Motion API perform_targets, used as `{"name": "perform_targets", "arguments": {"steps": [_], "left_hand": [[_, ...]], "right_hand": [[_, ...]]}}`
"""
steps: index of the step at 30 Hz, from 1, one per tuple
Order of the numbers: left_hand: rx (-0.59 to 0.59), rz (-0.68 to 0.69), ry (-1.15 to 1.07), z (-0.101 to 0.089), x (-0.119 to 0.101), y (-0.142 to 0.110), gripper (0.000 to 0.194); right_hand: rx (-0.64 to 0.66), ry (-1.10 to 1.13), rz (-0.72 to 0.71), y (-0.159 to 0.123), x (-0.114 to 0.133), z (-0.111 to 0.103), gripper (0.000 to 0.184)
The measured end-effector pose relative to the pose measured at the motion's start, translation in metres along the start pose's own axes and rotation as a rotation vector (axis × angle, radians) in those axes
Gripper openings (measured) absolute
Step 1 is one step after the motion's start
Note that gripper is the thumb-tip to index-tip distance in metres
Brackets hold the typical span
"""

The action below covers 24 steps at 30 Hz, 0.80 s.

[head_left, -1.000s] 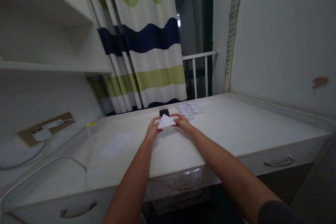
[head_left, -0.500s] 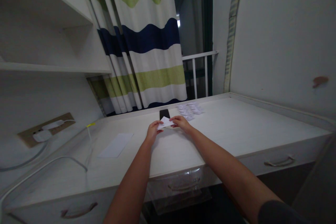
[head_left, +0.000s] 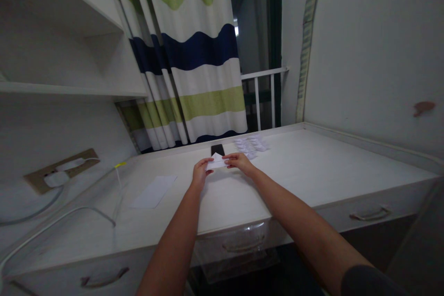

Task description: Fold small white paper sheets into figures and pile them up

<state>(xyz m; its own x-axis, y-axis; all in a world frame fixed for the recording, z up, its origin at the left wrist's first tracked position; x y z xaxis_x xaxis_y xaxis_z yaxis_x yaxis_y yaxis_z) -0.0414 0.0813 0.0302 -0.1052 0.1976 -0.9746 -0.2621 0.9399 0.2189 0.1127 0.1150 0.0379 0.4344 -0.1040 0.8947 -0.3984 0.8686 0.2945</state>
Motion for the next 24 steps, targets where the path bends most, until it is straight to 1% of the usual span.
{"name": "perform_targets", "arguments": {"steps": [6,11,15,20,24], "left_hand": [[-0.021,-0.007,0.015,-0.003,0.001,0.001,0.019],[-0.012,-0.008,0.039,-0.002,0.000,0.001,0.018],[-0.006,0.006,0.014,-0.001,-0.002,0.000,0.020],[-0.001,0.002,-0.004,-0.001,-0.002,-0.001,0.022],[0.037,0.030,0.035,0.002,-0.004,-0.001,0.020]], "right_hand": [[-0.014,-0.007,0.008,-0.003,0.005,0.001,0.025],[-0.066,0.004,-0.019,-0.003,0.009,-0.003,0.022],[-0.094,0.012,-0.035,-0.003,0.010,-0.004,0.021],[-0.077,0.032,-0.048,-0.003,0.011,-0.003,0.024],[-0.014,0.001,-0.053,-0.003,0.010,0.000,0.032]]}}
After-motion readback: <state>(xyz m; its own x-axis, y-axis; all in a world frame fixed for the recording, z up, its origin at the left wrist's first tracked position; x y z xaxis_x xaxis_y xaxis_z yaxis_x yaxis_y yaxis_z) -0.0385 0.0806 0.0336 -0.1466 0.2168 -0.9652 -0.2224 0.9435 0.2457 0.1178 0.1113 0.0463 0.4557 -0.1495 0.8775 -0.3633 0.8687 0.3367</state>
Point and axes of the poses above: each hand's wrist, its own y-axis towards the middle knuckle, its own z-axis out of the palm, x = y × z, the point moved 9 cm from there along y, towards the middle knuckle, and after that the axes turned 14 degrees about y, right-handed, at the moved point
